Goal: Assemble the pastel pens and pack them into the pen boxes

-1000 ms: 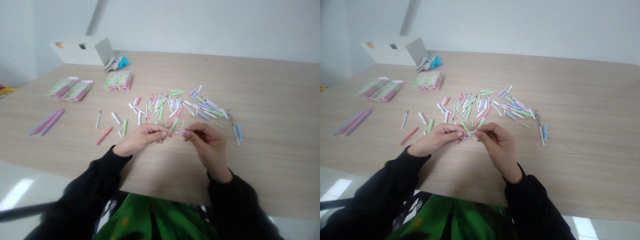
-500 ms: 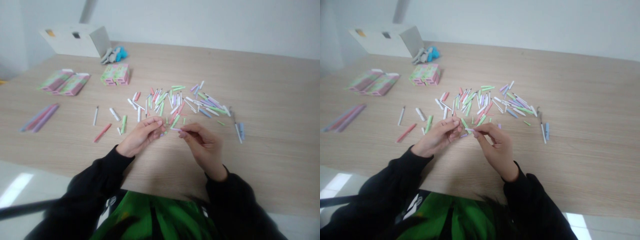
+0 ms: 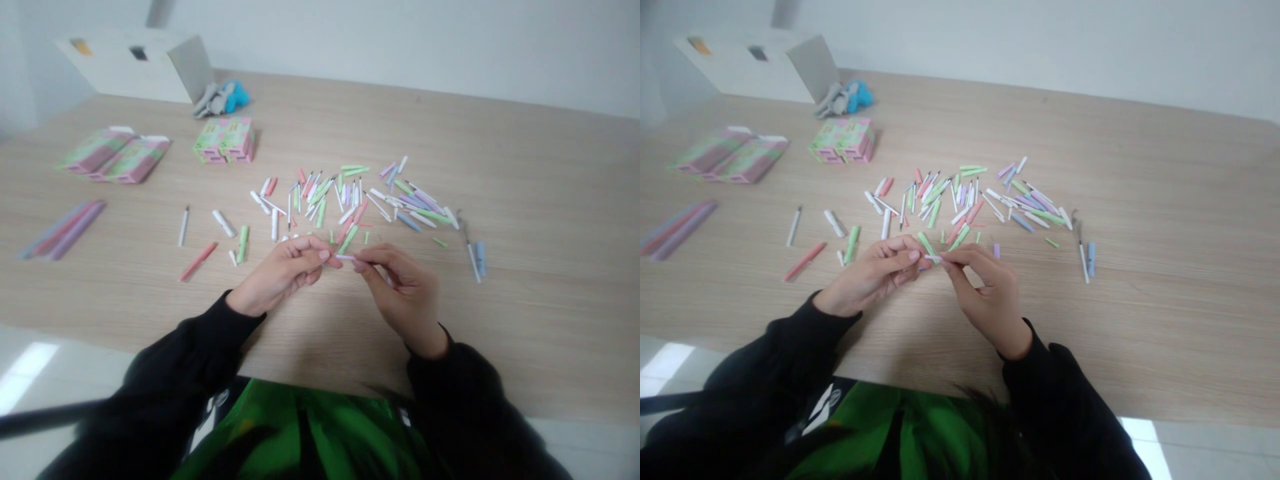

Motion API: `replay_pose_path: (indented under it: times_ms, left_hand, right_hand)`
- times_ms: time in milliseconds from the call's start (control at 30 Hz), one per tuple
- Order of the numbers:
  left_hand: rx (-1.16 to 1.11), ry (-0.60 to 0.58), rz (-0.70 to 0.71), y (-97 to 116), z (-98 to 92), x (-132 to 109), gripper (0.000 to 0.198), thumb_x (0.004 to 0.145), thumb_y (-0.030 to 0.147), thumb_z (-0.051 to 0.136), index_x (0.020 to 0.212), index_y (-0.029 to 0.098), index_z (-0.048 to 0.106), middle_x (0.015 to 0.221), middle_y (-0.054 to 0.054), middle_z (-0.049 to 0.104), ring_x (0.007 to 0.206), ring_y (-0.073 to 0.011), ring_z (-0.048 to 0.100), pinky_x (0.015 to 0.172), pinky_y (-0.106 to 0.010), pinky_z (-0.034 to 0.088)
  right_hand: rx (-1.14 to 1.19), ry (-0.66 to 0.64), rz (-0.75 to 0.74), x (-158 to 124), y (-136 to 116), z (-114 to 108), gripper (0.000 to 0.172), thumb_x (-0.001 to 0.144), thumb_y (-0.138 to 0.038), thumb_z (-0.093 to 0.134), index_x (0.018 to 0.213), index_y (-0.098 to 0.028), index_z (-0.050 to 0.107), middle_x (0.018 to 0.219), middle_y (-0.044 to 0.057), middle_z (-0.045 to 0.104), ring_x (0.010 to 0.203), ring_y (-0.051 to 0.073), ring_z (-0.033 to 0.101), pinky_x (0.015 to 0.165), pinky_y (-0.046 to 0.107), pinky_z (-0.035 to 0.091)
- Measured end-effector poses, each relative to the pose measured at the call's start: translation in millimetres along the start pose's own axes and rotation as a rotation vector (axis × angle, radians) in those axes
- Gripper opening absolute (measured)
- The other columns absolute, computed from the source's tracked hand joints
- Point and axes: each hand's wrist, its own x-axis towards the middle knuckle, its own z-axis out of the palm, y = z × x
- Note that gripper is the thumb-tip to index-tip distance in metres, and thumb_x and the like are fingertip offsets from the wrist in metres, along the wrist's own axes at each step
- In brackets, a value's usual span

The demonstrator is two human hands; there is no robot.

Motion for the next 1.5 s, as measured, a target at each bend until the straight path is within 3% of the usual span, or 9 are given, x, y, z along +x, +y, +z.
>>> replay_pose_path:
  times_ms: [667,867,1067,1267,1400,1500]
  left_hand:
    - [0.229,-0.034,0.036,0,-2.3,-3,0.023,0.086,0.036,0.076,0.087,0.014,0.070,0.091,-0.008,0.078,0.052,-0.0054,0.044,0.050,-0.022,0.027]
    - [0.266,-0.066,0.028,1,2.0,-4,0.021,0.084,0.032,0.078,0.085,0.013,0.071,0.082,-0.006,0.077,0.052,-0.0058,0.046,0.052,-0.021,0.034]
    - [0.211,-0.129,-0.026,1,6.7,-5,0.027,0.081,0.032,0.082,0.077,0.013,0.064,0.078,-0.006,0.078,0.048,-0.0045,0.046,0.047,-0.019,0.034]
    - [0.253,-0.172,-0.031,-3,8.6,-5,0.037,0.080,0.040,0.083,0.074,0.014,0.057,0.071,-0.005,0.076,0.045,-0.0047,0.051,0.046,-0.018,0.036]
    - [0.349,-0.194,-0.004,-2,10.8,-6,0.039,0.080,0.045,0.081,0.075,0.014,0.058,0.064,-0.001,0.071,0.046,-0.0058,0.052,0.047,-0.018,0.039]
    - [0.448,-0.178,0.024,2,8.0,-6,0.039,0.079,0.048,0.080,0.078,0.015,0.059,0.065,0.000,0.069,0.048,-0.0066,0.050,0.047,-0.019,0.038]
  right_hand:
    - [-0.073,-0.085,-0.037,2,-2,-5,0.013,0.089,-0.011,0.065,0.088,-0.023,0.070,0.084,0.002,0.073,0.079,0.016,0.068,0.072,0.032,0.055]
    - [-0.048,-0.152,-0.055,1,1,-2,0.012,0.091,-0.012,0.066,0.090,-0.023,0.071,0.086,0.002,0.074,0.082,0.016,0.070,0.076,0.032,0.056]
    - [0.140,-0.155,0.104,2,2,-1,0.012,0.089,-0.016,0.070,0.093,-0.025,0.077,0.084,0.000,0.076,0.078,0.015,0.070,0.073,0.029,0.056]
    - [0.378,-0.245,0.289,3,8,-1,0.007,0.091,-0.024,0.071,0.088,-0.021,0.076,0.076,-0.001,0.074,0.071,0.013,0.070,0.068,0.027,0.058]
    - [0.393,-0.285,0.296,5,9,-1,0.011,0.093,-0.025,0.067,0.085,-0.019,0.073,0.074,-0.001,0.071,0.072,0.013,0.068,0.069,0.026,0.056]
    - [0.274,-0.279,0.238,6,6,-8,0.009,0.095,-0.021,0.064,0.088,-0.019,0.070,0.076,-0.001,0.069,0.072,0.013,0.067,0.069,0.026,0.054]
